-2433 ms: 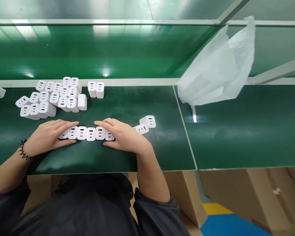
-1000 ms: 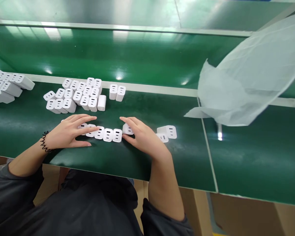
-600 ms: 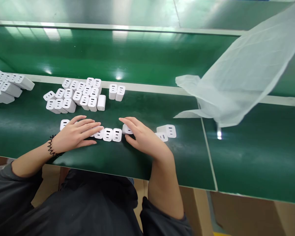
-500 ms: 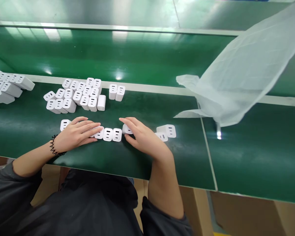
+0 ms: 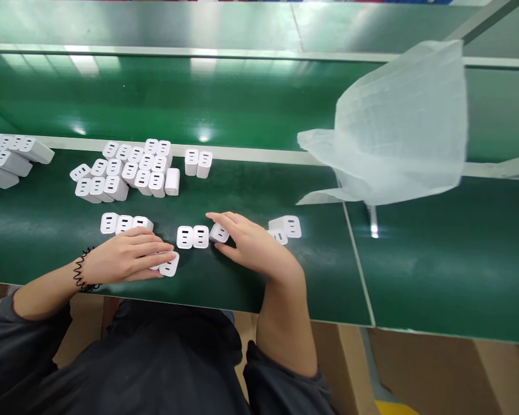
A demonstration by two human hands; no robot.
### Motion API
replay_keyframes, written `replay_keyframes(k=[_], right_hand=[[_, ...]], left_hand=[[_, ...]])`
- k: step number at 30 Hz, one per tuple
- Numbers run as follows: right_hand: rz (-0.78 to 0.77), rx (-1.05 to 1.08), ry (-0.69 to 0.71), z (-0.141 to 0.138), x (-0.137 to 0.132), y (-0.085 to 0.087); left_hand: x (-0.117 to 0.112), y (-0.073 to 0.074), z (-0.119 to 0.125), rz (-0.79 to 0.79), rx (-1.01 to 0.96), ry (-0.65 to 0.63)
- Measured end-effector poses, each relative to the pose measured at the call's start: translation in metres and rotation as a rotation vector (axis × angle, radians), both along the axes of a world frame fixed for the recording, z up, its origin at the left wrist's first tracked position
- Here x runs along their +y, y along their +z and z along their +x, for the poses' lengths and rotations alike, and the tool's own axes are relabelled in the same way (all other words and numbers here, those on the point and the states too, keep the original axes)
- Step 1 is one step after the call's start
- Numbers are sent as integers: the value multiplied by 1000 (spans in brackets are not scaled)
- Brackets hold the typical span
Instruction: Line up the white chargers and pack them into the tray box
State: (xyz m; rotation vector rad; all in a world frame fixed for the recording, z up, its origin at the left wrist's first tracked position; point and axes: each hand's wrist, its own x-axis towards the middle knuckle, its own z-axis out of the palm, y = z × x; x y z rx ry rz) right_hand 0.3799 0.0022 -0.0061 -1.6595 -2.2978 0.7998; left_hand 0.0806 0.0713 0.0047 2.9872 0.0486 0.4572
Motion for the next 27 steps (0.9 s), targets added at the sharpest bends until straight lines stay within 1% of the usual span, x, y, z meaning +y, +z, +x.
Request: replay_keyframes(k=[2, 4, 6, 9, 12, 16, 19, 23, 27], right_hand=[[-14, -4, 13, 2, -2, 1], [-32, -5, 31, 3, -5, 3], [-48, -8, 34, 2, -7, 5], [-52, -18, 2, -2, -9, 7], [-40, -38, -5, -11, -9, 10], [30, -89, 5, -23, -8, 13], [100, -130, -5, -28, -6, 12], [183, -188, -77, -30, 0, 6], [213, -218, -140, -31, 2, 6]], left_hand=[[-3, -1, 2, -16, 26, 6], [-6, -2, 5, -32, 35, 51], [-10, -2, 8, -46, -7, 123], [-19, -3, 15, -70, -107, 230], [-27, -7, 22, -83, -127, 294], [-31, -12, 28, -60, -65, 306], [-30, -14, 28, -69, -42, 303], [-27, -15, 27, -117, -49, 309], [-24, -14, 27, -91, -74, 348]])
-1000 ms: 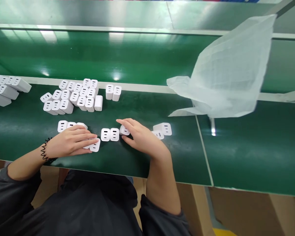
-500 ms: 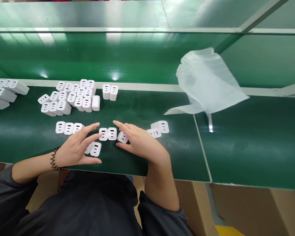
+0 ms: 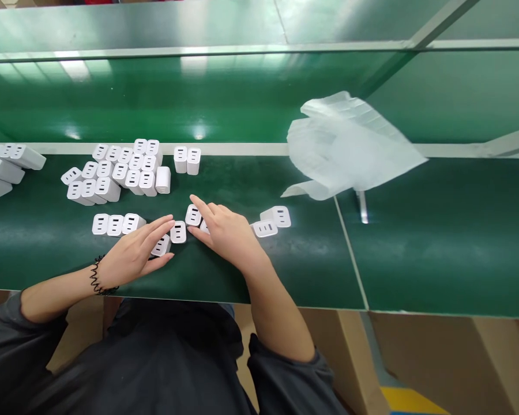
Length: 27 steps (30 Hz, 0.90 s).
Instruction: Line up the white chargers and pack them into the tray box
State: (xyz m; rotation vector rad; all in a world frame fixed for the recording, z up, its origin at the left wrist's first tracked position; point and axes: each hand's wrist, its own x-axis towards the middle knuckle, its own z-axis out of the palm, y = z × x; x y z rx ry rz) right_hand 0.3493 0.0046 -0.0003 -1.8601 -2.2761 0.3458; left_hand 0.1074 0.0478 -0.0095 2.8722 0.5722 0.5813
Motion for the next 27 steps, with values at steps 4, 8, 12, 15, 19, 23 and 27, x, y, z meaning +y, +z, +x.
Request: replay_keyframes(k=[4, 8, 12, 15, 19, 23, 27], right_hand=[[-65, 110, 84, 6, -5, 10], [-153, 200, 211, 8, -9, 15], [-164, 218, 259, 4, -8, 13], [-190, 244, 327, 1, -9, 13], [-206, 266, 368, -4, -11, 13], [-205, 269, 375, -10, -13, 12], [-182, 260, 405, -18, -14, 10]], left_hand=[[4, 0, 3, 61, 3, 25], [7, -1, 6, 73, 22, 8], [6, -1, 7, 57, 20, -1], [3, -1, 6, 55, -11, -28], [0, -3, 4, 30, -28, -52], [-5, -7, 3, -15, -49, -57], [-10, -12, 3, -92, -118, -55]])
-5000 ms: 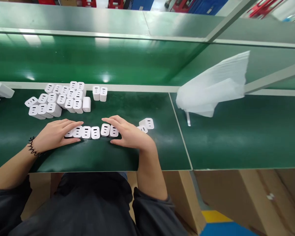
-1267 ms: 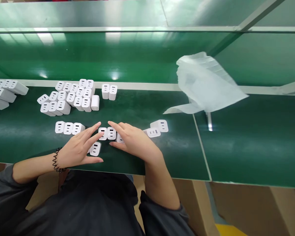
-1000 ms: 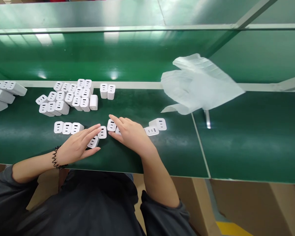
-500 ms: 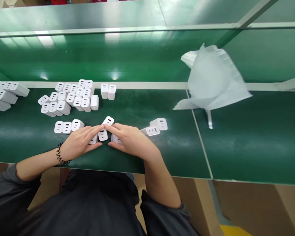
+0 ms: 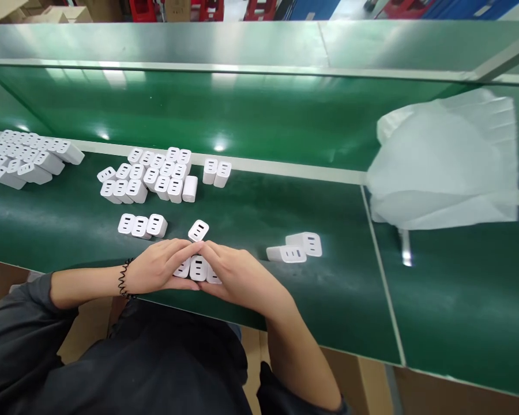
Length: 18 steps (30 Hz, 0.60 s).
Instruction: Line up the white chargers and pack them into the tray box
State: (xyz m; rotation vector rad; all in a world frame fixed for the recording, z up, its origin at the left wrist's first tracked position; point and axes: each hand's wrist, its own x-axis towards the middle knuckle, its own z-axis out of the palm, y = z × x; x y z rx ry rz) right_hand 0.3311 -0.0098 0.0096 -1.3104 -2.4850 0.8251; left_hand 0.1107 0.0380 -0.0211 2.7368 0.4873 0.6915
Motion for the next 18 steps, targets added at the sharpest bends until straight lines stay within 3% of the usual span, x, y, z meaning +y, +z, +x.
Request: replay_keyframes(k=[6, 9, 12, 18], right_hand=[[218, -158, 64, -17, -5, -3], [320, -182, 31, -30, -10, -7], [408, -191, -46, -46, -16, -16], [452, -230, -109, -51, -24, -27]], left_hand=[[-6, -1, 2, -29, -173, 16], [-2, 6, -2, -5, -213, -35], [16, 18, -16, -20, -276, -25], [80, 37, -61, -261, -453, 333]])
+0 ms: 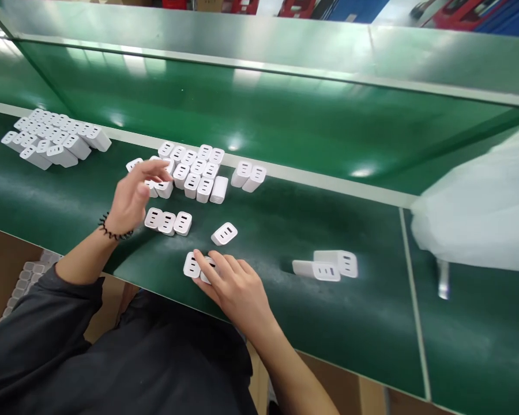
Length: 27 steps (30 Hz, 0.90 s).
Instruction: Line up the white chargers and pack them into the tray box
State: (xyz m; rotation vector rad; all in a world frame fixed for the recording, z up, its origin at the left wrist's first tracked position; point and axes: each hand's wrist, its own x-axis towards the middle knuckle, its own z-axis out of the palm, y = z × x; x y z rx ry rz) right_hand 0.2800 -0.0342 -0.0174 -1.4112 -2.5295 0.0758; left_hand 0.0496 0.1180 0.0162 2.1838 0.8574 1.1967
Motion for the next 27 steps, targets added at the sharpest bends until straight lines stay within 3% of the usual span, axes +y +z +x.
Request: replay_keyframes(k=[2, 5, 12, 16, 19, 23, 27], right_hand=[[-3, 8, 2, 12, -3, 0], [8, 27, -14, 36, -8, 0], [86, -18, -143, 94, -11, -5], [154, -62, -180, 112, -13, -4], [214, -87, -207, 109, -15, 5], [313, -15, -168, 86, -3, 24], [194, -43, -134, 54, 26, 35]], left_hand=[[13, 0, -9, -75, -64, 72], [19, -4, -12, -128, -87, 77], [14, -4, -7, -173, 46, -55], [17, 4, -12, -213, 253, -169], [16, 14, -21, -238, 509, -255], [11, 21, -31, -223, 845, -363], [8, 12, -29, -188, 996, -378]])
